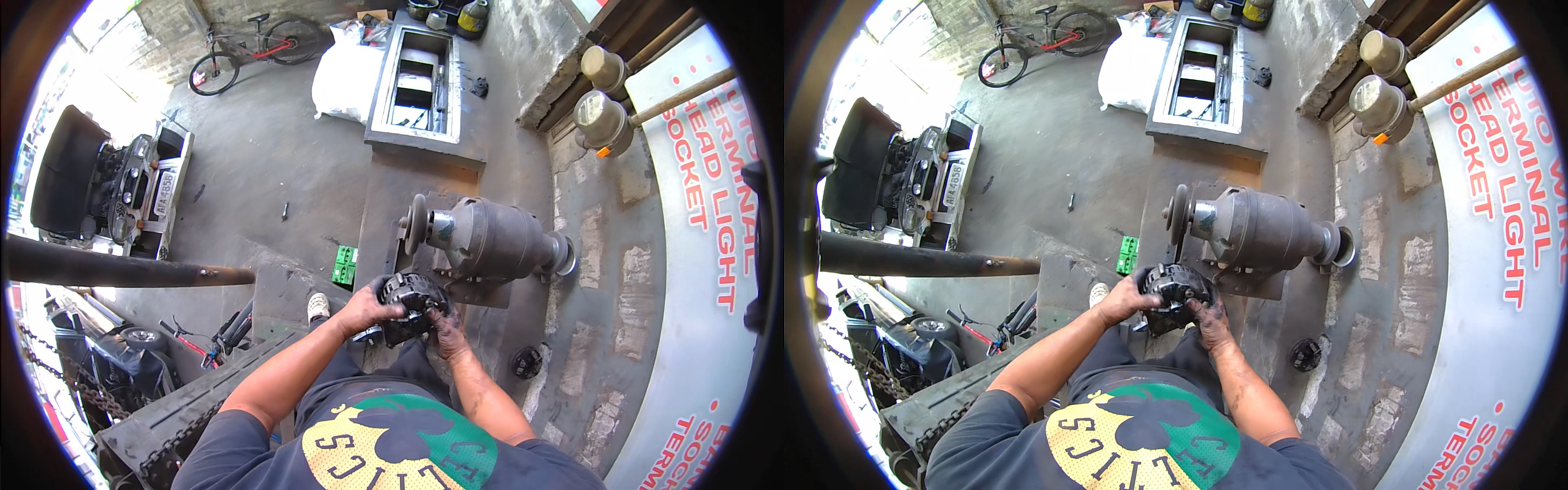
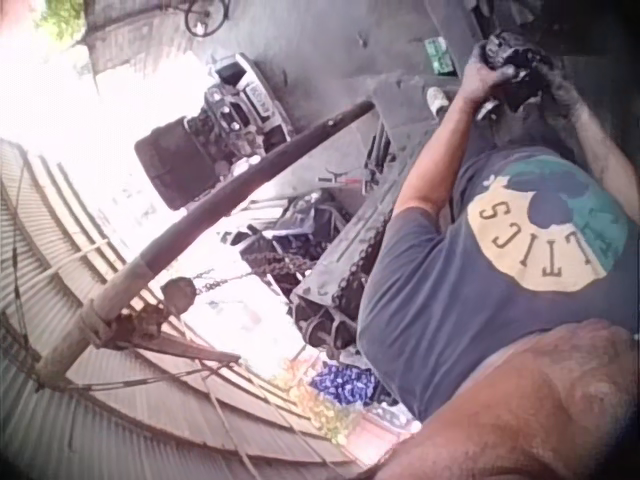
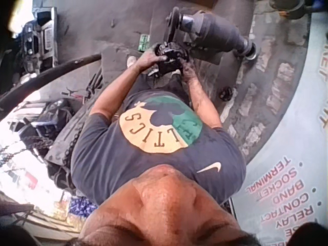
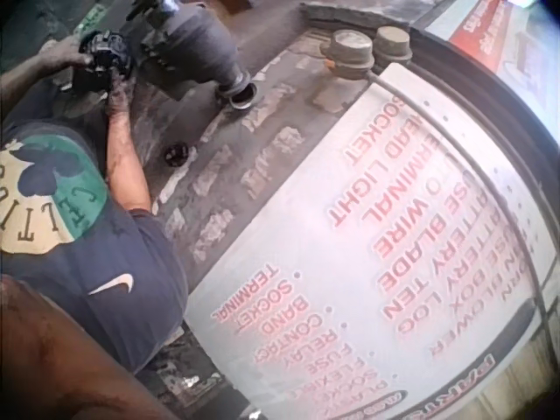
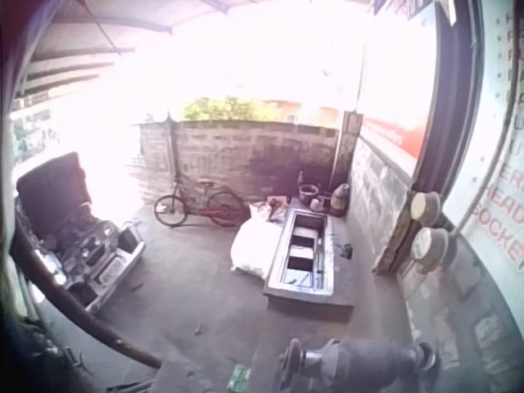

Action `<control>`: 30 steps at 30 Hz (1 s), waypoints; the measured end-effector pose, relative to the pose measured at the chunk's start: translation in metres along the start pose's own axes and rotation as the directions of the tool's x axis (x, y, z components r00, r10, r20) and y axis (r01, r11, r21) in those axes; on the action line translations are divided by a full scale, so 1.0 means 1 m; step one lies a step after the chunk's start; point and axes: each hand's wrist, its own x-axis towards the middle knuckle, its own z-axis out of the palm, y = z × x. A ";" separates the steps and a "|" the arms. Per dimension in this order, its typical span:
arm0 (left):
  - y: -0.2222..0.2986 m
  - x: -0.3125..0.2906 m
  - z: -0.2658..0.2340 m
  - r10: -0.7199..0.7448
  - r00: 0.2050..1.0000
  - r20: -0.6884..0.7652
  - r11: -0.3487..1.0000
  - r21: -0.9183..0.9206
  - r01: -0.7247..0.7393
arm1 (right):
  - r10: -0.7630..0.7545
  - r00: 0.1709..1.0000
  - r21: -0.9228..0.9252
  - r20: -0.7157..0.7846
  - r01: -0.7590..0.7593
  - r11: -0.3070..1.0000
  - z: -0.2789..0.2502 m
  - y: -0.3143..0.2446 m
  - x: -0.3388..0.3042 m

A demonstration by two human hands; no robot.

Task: The person disassembles a metal component on a workbench, then carries it to a bench grinder. They hold the part against the spinning wheel to grind its surfaces, rotating it to treat different sides. The person repeats this process with another metal part.

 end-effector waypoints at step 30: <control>0.032 0.059 -0.014 -0.375 0.927 -0.001 0.924 -0.076 0.374 | 0.391 0.917 0.147 -0.077 -0.378 0.914 0.021 -0.033 0.065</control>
